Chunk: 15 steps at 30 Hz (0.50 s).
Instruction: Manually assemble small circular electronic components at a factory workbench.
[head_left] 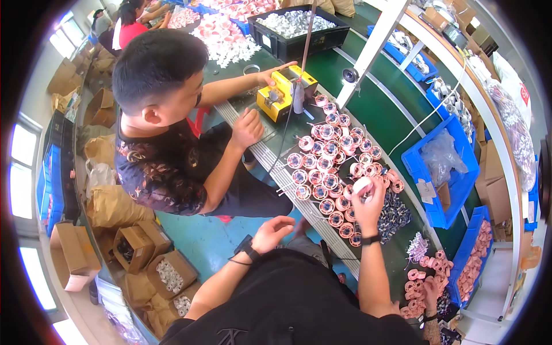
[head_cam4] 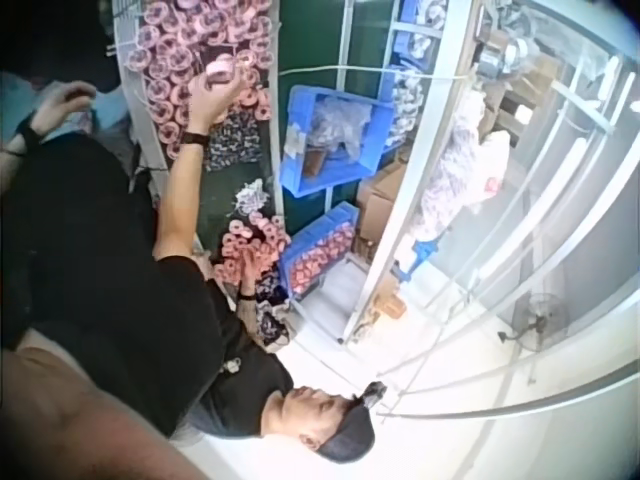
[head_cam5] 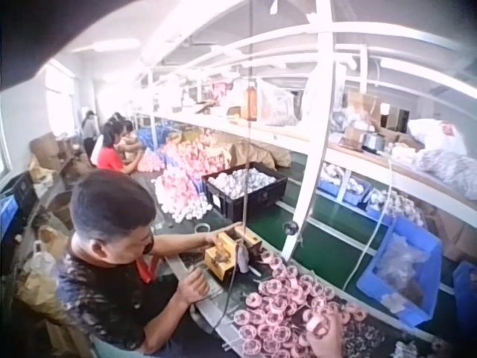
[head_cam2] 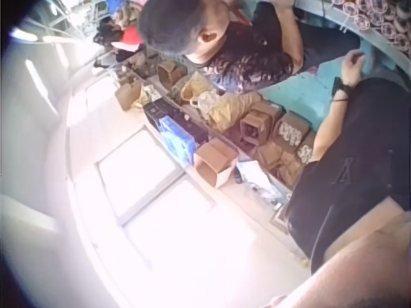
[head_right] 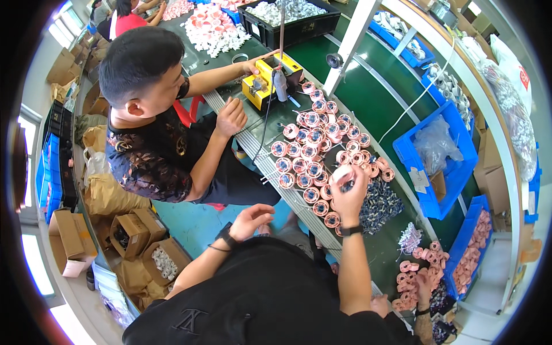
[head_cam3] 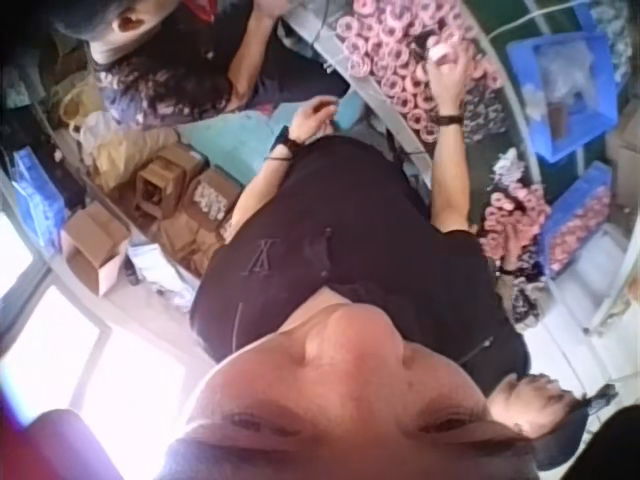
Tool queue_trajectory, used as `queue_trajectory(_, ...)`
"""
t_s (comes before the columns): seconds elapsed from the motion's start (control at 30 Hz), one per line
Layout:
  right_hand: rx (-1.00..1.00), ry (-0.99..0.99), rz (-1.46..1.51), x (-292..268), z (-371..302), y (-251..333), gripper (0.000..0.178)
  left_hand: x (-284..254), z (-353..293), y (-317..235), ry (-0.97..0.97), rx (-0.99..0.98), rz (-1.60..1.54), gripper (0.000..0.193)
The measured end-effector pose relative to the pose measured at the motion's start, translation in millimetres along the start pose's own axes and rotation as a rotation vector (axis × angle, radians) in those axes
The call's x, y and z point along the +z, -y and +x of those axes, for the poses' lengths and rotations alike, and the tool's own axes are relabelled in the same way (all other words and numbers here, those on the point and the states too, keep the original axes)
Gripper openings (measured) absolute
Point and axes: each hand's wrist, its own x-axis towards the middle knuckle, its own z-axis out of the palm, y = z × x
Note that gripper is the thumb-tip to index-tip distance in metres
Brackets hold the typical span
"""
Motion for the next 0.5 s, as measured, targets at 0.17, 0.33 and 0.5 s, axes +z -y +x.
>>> queue_trajectory(0.17, -0.158, 0.340, 0.081, -9.9, -61.0, 85.7, 0.053, 39.5, -3.1, -33.6, 0.241, 0.177, -0.228, 0.040)
queue_trajectory(0.33, -0.102, 0.468, 0.143, -11.2, -92.0, 115.3, 0.054, 41.2, -2.6, -44.6, 0.296, 0.059, -0.091, 0.038)
queue_trajectory(0.5, 0.769, 0.523, 1.057, -6.0, -118.7, 59.6, 0.033, 36.0, -21.3, -52.9, 0.402, 0.355, 0.347, 0.032)
